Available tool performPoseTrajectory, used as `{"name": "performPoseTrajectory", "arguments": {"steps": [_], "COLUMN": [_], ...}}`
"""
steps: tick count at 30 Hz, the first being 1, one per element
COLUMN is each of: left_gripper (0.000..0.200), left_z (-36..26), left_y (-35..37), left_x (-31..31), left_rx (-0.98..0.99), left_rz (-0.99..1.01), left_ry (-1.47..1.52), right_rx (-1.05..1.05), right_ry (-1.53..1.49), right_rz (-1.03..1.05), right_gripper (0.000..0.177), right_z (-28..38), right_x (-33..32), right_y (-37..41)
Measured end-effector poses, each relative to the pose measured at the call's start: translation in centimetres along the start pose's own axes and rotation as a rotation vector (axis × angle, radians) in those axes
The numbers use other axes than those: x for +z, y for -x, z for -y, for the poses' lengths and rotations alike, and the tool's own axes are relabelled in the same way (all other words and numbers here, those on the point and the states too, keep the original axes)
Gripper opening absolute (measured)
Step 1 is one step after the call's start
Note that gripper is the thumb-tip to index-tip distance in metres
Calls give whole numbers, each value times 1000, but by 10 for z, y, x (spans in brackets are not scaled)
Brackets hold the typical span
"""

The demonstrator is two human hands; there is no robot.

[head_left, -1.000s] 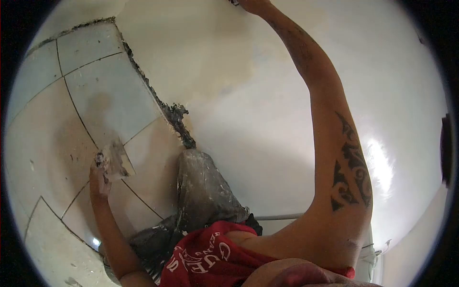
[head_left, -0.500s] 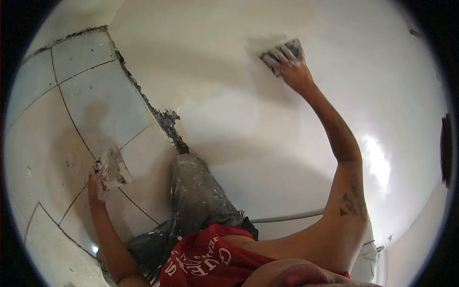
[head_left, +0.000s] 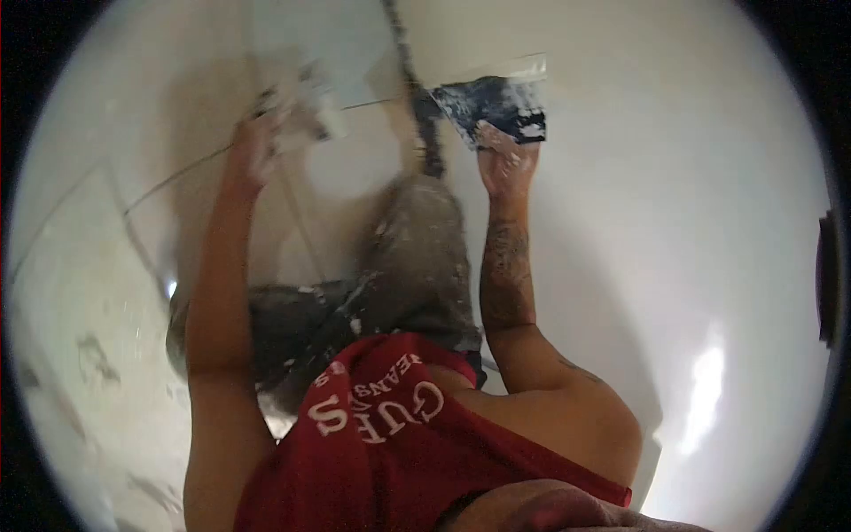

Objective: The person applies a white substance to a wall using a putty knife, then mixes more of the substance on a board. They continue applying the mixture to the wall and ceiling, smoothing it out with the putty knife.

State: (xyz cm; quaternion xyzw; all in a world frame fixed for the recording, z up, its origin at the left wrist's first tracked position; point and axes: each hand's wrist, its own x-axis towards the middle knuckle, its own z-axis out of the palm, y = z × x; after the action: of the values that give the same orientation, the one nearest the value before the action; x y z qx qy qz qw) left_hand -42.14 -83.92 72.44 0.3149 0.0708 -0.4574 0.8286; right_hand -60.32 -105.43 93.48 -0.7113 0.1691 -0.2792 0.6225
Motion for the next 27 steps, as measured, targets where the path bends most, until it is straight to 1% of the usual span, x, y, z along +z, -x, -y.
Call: {"name": "performPoseTrajectory", "arguments": {"steps": [1, 3, 4, 5, 6, 8, 10, 11, 12, 13, 14, 15, 17, 18, 19, 20, 21, 22, 23, 25, 26, 27], "left_gripper": [21, 19, 21, 23, 24, 26, 35, 39, 44, 49, 55, 51, 44, 41, 38, 35, 33, 31, 29, 29, 29, 29], "left_z": [7, 13, 5, -5, -19, -19, -22, -28, -20, -32, -39, -34, -28, -29, -29, -29, -33, -38, -40, -41, -52, -55], "left_y": [-5, -6, 2, 2, 8, 12, 12, 19, 13, 23, 30, 28, 31, 33, 36, 40, 48, 54, 60, 64, 49, 50], "left_x": [-8, -15, -8, 57, 50, 54, 70, 73, 62, 74, 83, 80, 76, 74, 72, 71, 70, 69, 70, 69, 65, 63], "left_rx": [67, 164, 165, 156, 436, 973, 544, 439, 334, 306, 268, 328, 340, 302, 267, 234, 222, 221, 212, 246, 240, 251], "left_rz": [7, -192, -182, -125, -201, -250, -179, -140, -104, -77, -61, -82, -115, -154, -196, -235, -260, -282, -296, -299, -313, -325], "left_ry": [72, -136, -256, -407, -819, -1640, -1183, -1174, -1166, -1416, -1672, -1612, -1281, -1058, -825, -625, -491, -401, -316, -272, -263, -264], "right_rx": [15, 45, 65, -51, -176, -653, -299, -336, -405, -443, -454, -466, -287, -341, -299, -156, -51, -49, -187, -392, -458, -534], "right_ry": [-54, -163, -210, -75, 52, 727, 414, 542, 701, 829, 815, 1059, 1075, 1093, 1043, 880, 681, 530, 305, 494, 611, 717], "right_rz": [-6, -21, 95, 172, 233, 305, 257, 347, 446, 538, 559, 547, 744, 720, 686, 582, 474, 418, 370, 546, 650, 753], "right_gripper": [47, 52, 54, 55, 56, 57, 54, 55, 57, 59, 64, 66, 66, 61, 54, 47, 41, 35, 32, 39, 38, 36], "right_z": [-24, -72, -83, -73, -63, -60, -46, -41, -56, -58, -65, -96, -80, -72, -66, -60, -54, -34, 0, 31, 1, -30], "right_x": [23, 68, 76, 69, 60, 67, 75, 77, 90, 90, 84, 37, 29, 30, 23, 23, 34, 53, 92, 153, 176, 198], "right_y": [-1, -4, -6, -18, -29, -31, -27, -33, -27, -29, -28, -27, -26, -26, -32, -39, -45, -42, -20, -3, -21, -38]}}
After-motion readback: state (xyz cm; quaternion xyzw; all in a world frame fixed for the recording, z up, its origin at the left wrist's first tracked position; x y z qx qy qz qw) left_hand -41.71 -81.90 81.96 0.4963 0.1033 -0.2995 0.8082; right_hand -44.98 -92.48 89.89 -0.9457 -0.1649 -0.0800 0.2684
